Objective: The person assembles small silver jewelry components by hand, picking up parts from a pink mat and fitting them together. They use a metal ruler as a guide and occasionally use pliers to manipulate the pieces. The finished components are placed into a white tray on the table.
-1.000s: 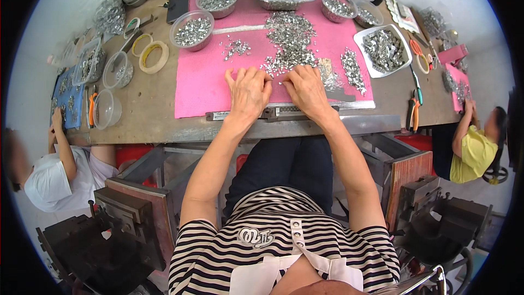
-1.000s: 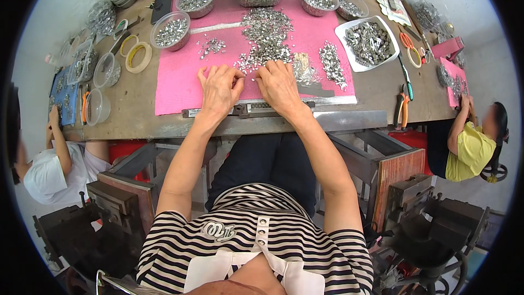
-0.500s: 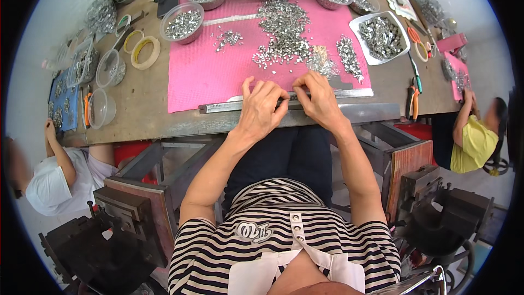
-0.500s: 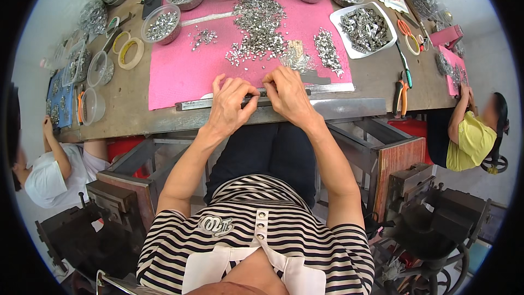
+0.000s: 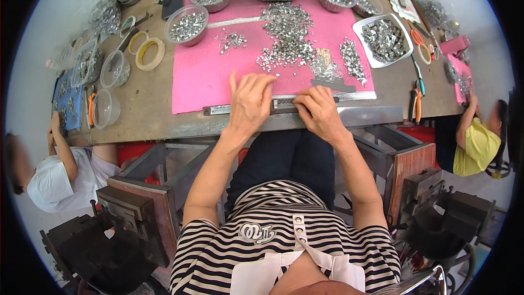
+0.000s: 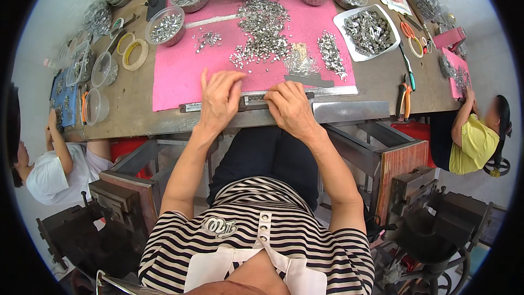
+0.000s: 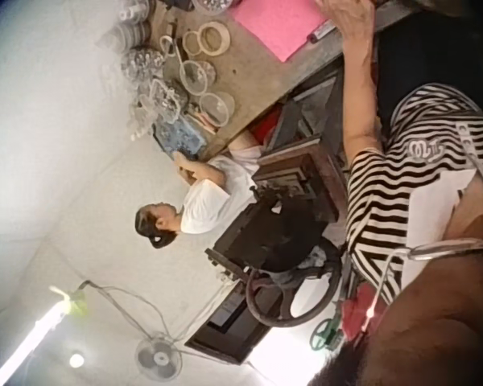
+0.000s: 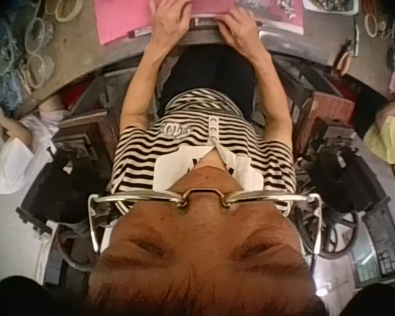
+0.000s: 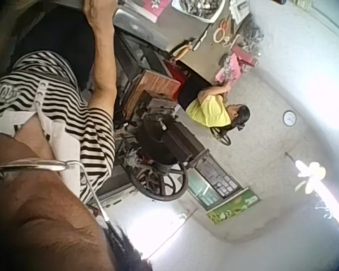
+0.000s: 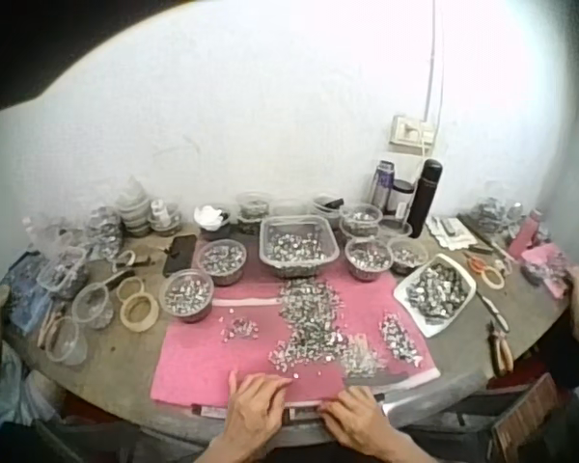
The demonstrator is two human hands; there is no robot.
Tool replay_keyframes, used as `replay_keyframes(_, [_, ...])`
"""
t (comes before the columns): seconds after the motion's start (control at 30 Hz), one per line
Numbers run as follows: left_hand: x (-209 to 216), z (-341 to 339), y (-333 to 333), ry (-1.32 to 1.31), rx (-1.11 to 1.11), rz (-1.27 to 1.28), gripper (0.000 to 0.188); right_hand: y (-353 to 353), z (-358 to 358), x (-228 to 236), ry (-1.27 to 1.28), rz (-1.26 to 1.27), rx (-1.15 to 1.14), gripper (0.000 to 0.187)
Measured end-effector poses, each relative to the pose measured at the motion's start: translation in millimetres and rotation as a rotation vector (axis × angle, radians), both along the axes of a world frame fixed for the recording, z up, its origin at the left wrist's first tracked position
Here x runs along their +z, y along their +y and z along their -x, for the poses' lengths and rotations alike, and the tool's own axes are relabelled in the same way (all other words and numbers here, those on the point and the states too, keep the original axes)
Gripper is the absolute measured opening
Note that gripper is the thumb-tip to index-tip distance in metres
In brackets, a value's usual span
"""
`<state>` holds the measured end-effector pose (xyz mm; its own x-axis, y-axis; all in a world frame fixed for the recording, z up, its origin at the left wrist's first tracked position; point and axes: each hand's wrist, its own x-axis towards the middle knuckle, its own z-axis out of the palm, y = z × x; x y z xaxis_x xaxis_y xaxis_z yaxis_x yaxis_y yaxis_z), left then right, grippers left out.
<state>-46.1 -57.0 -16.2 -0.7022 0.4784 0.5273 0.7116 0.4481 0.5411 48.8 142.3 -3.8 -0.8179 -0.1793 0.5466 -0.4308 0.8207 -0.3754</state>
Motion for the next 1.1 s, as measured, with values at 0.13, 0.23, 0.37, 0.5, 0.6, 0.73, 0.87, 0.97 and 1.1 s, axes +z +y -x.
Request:
replay_keyframes(0.13, [-2.1, 20.7, -7.7, -0.016, 0.039, 0.150, 0.032, 0.8, 7.0, 3.0, -0.046, 0.037, 0.007, 0.013])
replay_keyframes(0.23, [-4.3, 24.5, -7.0, -0.030, 0.003, 0.259, 0.037, -4.4, 31.2, -0.9, -0.044, 0.030, -0.055, 0.009])
replay_keyframes(0.37, [5.3, 18.1, -12.5, -0.128, -0.065, 0.373, 0.042, -17.4, 67.8, -9.5, -0.047, 0.006, -0.151, 0.010])
replay_keyframes(0.5, [10.3, 8.7, -30.8, -0.133, -0.082, 0.343, 0.036, -21.3, 78.9, -17.5, -0.089, -0.045, -0.191, 0.015])
replay_keyframes(0.6, [11.1, 7.1, -39.7, -0.135, -0.069, 0.245, 0.027, -18.6, 77.2, -17.9, -0.115, -0.075, -0.209, 0.017])
replay_keyframes(0.73, [12.0, 18.6, -34.8, -0.098, 0.061, 0.119, 0.015, -19.8, 76.9, -10.8, -0.154, -0.088, -0.204, 0.016])
replay_keyframes(0.87, [6.3, 27.7, -17.4, -0.014, 0.110, 0.115, 0.009, -21.9, 79.4, -9.1, -0.189, -0.066, -0.220, 0.015])
replay_keyframes(0.97, [2.1, 28.6, -9.6, 0.019, 0.128, 0.171, 0.008, -20.1, 76.8, -10.7, -0.150, -0.089, -0.226, 0.014])
replay_keyframes(1.1, [0.3, 26.4, -3.9, 0.079, 0.180, 0.216, 0.009, -12.9, 68.6, -11.5, -0.061, -0.119, -0.156, 0.008])
